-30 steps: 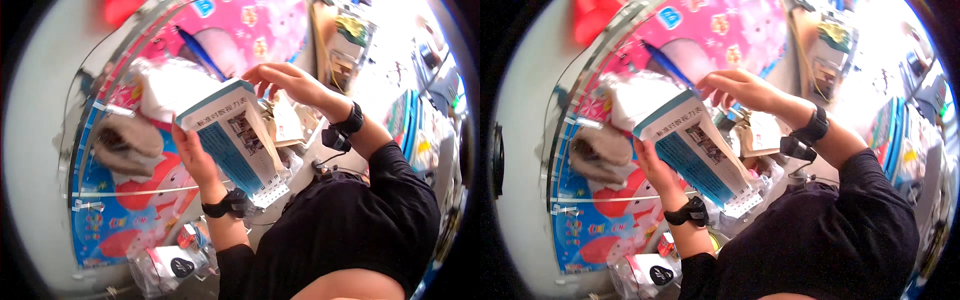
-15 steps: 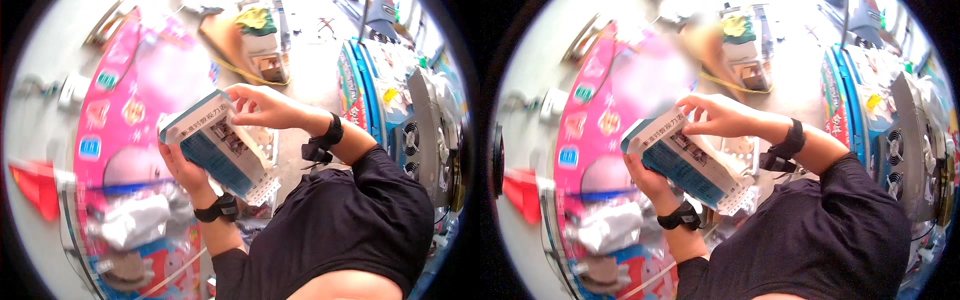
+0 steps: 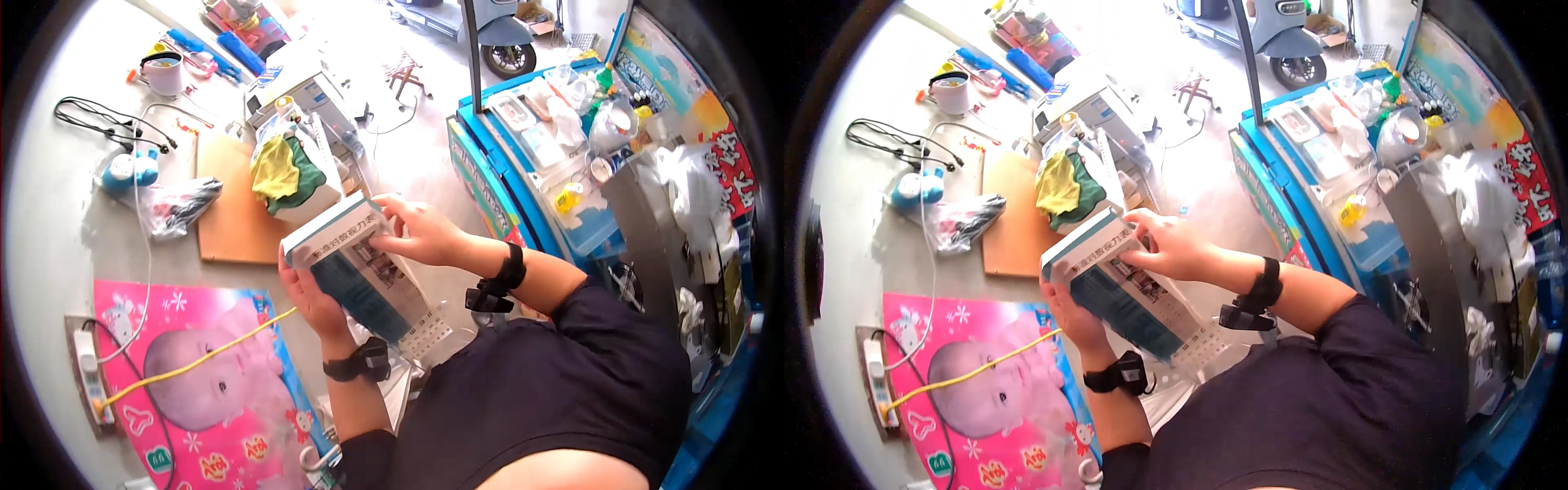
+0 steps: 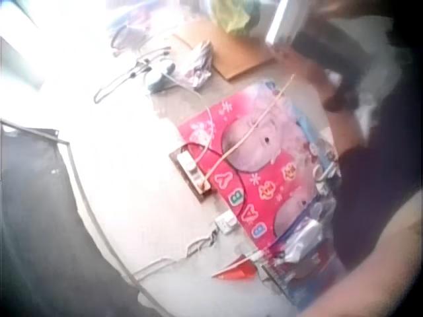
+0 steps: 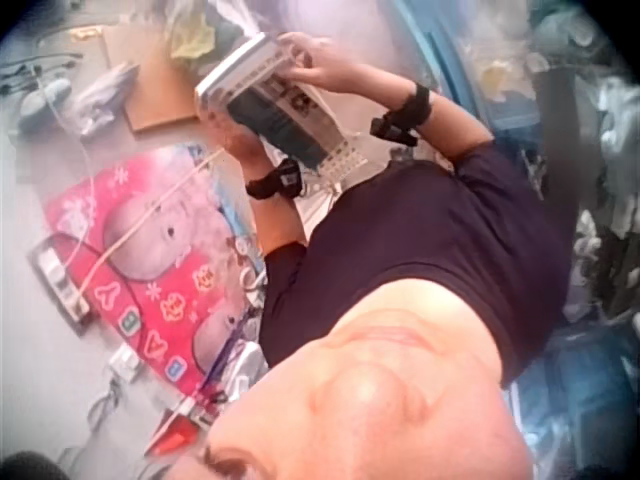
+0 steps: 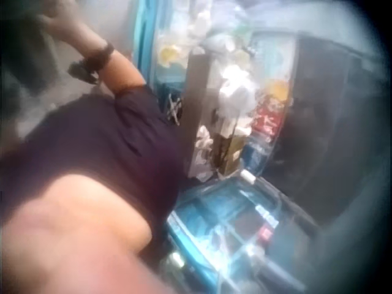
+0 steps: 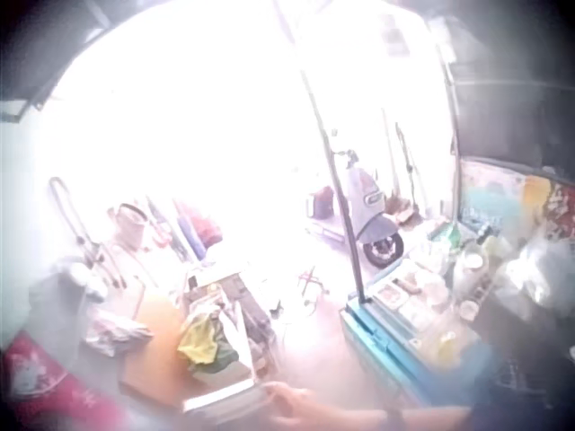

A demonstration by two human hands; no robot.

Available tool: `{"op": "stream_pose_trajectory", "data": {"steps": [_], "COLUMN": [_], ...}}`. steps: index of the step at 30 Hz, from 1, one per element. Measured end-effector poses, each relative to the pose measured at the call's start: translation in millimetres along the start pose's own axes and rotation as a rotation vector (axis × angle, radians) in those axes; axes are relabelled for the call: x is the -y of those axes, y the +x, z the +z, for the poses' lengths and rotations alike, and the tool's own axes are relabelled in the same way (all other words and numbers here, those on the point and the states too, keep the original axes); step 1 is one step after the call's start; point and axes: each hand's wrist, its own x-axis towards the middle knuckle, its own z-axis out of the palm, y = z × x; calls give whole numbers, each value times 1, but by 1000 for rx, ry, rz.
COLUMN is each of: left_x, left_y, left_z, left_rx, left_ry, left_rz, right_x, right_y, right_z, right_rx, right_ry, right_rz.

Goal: Folding and taping a paper vision chart.

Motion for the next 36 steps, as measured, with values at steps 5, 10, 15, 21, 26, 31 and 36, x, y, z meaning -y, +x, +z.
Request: {"op": "stream_pose_trajectory", "data": {"steps": [5, 10, 15, 21, 26, 31, 36], "left_x": [61, 108, 149, 173, 214, 249, 250], "left_y": [79, 169, 284, 404, 490, 585, 682], "left_z": [40, 69, 83, 84, 116, 144, 170], "left_rx": [90, 38, -78, -392, -566, -605, -619], "left_ry": [-24, -217, -103, -24, 30, 256, 377], "left_rz": [59, 51, 172, 236, 248, 338, 435], "right_x": [-50, -86, -81, -115, -177, -272, -321], "right_y": [71, 181, 297, 430, 529, 633, 734], "right_z": [-42, -69, -105, -196, -303, -414, -472], "right_rx": [-143, -248, -302, -517, -657, -870, -874], "right_ry": [-247, -397, -352, -49, -96, 106, 182], "right_rz": [75, -50, -18, -49, -37, 2, -27]}}
